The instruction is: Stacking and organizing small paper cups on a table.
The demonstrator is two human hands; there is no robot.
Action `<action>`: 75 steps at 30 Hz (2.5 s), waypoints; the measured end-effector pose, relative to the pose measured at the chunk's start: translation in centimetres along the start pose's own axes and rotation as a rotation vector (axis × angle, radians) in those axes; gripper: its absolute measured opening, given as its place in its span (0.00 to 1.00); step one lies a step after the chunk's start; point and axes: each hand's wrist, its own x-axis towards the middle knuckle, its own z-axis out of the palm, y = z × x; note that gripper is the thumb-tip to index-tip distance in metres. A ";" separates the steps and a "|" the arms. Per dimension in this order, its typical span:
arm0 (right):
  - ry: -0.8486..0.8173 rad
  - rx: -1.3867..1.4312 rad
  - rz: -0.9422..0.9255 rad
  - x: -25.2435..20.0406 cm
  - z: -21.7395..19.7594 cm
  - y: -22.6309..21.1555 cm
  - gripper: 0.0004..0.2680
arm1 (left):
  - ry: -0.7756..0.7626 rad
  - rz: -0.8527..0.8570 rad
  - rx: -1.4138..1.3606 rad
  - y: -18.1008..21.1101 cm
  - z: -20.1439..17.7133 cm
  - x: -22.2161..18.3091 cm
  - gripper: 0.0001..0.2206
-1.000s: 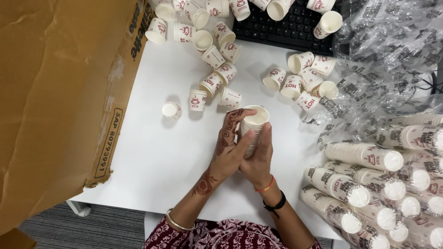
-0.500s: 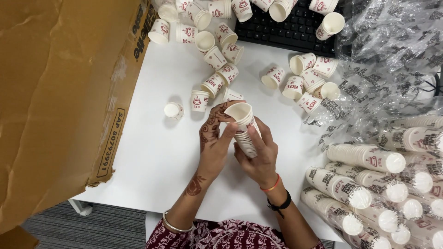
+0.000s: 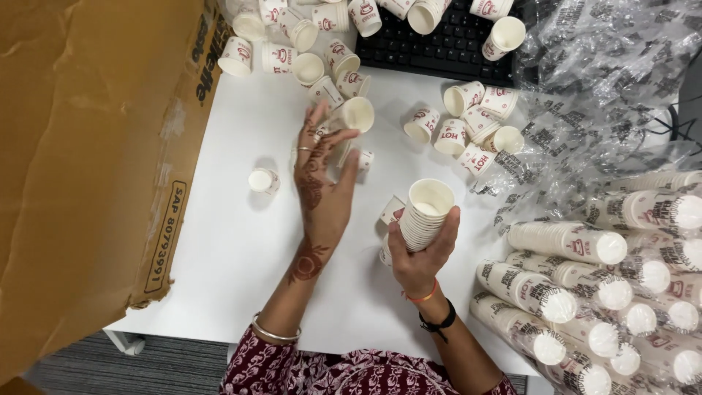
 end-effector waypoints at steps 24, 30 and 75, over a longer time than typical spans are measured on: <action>0.296 0.979 0.706 6.0 -4.1 -6.6 0.30 | -0.697 0.594 -0.083 -10.6 16.9 -1.9 0.43; 0.291 0.981 0.684 5.9 -4.3 -6.3 0.29 | -0.954 0.310 0.307 -11.2 18.0 -2.9 0.23; 0.213 0.901 0.777 5.0 -3.1 -4.7 0.30 | -0.424 0.137 0.667 2.7 -1.1 -5.7 0.30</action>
